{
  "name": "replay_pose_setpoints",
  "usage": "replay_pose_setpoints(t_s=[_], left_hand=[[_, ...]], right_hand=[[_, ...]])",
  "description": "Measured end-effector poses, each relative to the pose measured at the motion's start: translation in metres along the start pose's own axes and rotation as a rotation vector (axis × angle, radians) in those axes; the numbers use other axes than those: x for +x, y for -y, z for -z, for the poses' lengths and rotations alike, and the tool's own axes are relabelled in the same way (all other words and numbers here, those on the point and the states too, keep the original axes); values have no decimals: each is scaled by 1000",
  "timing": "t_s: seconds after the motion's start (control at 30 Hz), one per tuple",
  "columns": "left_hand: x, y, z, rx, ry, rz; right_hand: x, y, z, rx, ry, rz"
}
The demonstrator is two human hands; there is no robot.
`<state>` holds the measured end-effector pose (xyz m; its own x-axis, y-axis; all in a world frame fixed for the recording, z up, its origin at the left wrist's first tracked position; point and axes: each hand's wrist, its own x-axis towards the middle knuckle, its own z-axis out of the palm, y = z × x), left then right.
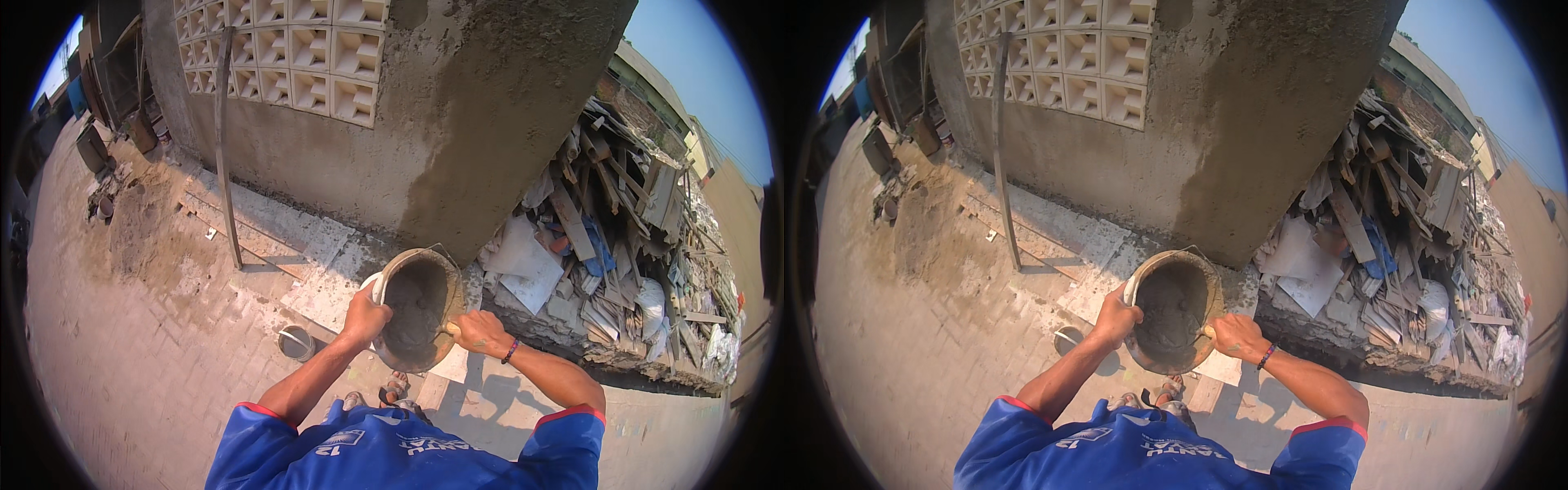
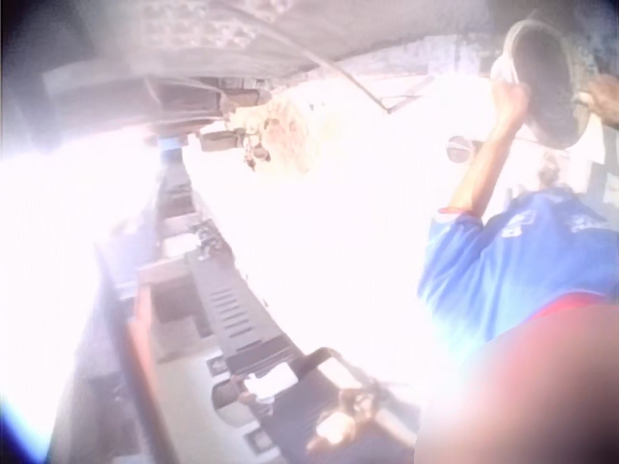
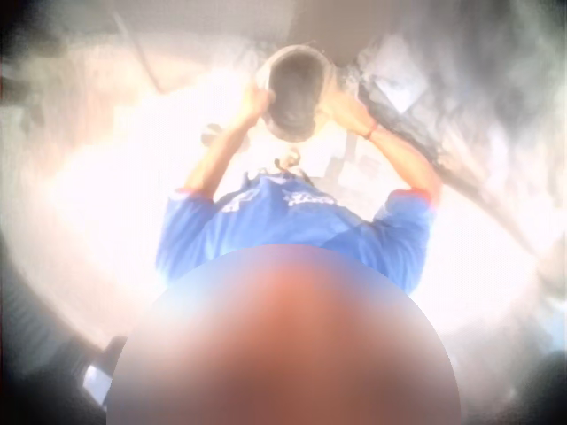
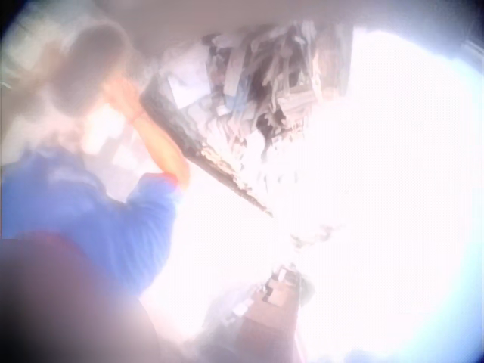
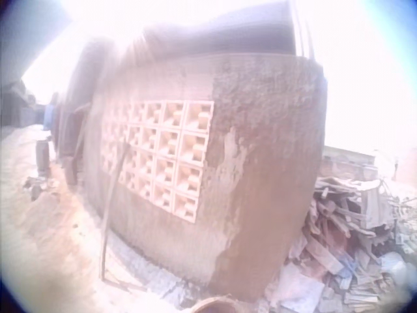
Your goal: The person scoops wet cement from a bucket using a trowel and applies it to a vertical wall surface. They spread the cement over a section of the wall adjacent to decorative lattice blocks and smooth the surface with the trowel.
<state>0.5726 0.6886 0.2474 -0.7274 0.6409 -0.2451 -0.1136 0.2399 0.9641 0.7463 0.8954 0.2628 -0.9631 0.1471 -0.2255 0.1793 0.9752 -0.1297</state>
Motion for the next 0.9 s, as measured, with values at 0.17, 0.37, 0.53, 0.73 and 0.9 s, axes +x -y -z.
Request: replay_pose_setpoints(t_s=[0.17, 0.37, 0.53, 0.73, 0.9], left_hand=[[7, 30, 0, 26, -51, -68], [4, 52, 39, -191, -109, 34], [21, 44, 61, -250, -114, 12], [65, 18, 64, -290, -174, -60], [123, -1, 54, -313, -196, -88]], right_hand=[[15, 17, -47, 352, 15, -81], [25, 11, -81, 447, -149, -22], [50, -3, -70, 339, -364, 28], [82, -12, 13, 284, -245, -2], [115, -54, 103, 207, -254, 48]])
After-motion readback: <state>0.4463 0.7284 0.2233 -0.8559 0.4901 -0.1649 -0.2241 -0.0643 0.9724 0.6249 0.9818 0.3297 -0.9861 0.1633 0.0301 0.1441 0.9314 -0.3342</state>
